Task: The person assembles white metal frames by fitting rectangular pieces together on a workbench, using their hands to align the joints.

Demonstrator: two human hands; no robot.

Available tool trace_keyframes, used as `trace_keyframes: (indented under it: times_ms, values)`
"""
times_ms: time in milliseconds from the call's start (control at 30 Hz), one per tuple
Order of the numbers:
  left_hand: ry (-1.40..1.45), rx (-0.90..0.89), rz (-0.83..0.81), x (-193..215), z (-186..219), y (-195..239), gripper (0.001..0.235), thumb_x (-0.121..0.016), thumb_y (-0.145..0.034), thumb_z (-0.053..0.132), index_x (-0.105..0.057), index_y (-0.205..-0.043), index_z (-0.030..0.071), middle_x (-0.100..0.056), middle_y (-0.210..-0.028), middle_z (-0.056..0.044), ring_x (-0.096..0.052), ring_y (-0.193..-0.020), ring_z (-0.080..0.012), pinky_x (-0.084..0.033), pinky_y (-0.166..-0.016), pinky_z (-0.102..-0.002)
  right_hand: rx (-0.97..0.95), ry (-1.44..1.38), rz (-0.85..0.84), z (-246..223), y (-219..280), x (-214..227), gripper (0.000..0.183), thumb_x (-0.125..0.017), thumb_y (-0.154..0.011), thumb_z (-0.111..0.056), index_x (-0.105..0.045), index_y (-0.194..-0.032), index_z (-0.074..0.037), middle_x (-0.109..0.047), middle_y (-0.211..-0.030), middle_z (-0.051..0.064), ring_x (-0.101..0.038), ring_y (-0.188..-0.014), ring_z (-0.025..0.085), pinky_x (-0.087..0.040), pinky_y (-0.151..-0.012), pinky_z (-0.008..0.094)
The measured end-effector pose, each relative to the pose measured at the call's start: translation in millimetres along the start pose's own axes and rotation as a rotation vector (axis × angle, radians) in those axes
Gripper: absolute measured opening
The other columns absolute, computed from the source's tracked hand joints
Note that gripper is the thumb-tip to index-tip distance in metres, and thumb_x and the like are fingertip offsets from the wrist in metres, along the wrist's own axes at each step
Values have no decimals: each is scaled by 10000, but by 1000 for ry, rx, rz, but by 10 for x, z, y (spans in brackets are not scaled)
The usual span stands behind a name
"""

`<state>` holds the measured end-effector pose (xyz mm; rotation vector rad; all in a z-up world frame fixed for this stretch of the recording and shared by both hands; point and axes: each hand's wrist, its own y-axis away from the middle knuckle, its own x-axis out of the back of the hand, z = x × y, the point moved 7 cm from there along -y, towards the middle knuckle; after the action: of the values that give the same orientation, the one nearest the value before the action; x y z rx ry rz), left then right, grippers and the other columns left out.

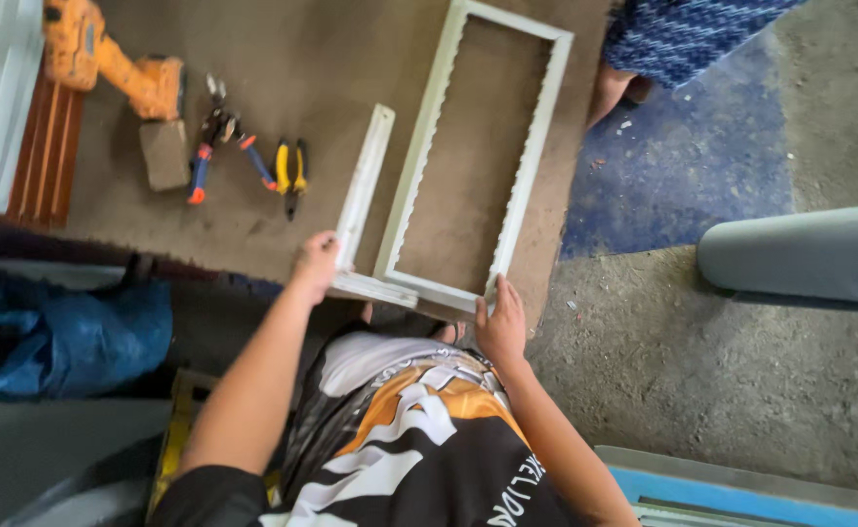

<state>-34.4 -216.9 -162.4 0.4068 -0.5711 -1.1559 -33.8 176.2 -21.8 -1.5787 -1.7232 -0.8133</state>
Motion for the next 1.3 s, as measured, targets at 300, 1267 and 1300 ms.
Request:
trace_keyframes:
  times_ms: [300, 1267, 1300]
  values:
    - [6, -71, -23, 1198, 173, -180, 300, -594, -994, 185, -676, -1219, 5, -739, -939, -102, -727, -690, -205, -563, -612, -330, -72, 19, -4, -26, 11, -58, 623, -683, -935, -216, -491, -1467, 45, -584, -1388, 274, -536, -1302, 423, -418, -1106, 458]
    - [-498, -443, -385, -266, 977, 411, 514, -764, -852, 338, -620, -1246, 42, -757, -867, -135, -732, -822, -314, -560, -747, -436, -344, 137, 292, 32, 143, -662, 554, -687, -925, -196, -562, -1439, -32, -608, -1401, 240, -509, -1368, 407, -402, -1147, 467]
    - [-553, -457, -411, -386, 958, 428, 499, -779, -858, 360, -627, -1210, 41, -750, -859, -152, -726, -830, -352, -553, -740, -455, -358, 122, 296, 0, 175, -723, 546, -690, -926, -187, -570, -1439, -42, -581, -1411, 261, -508, -1353, 416, -407, -1133, 463]
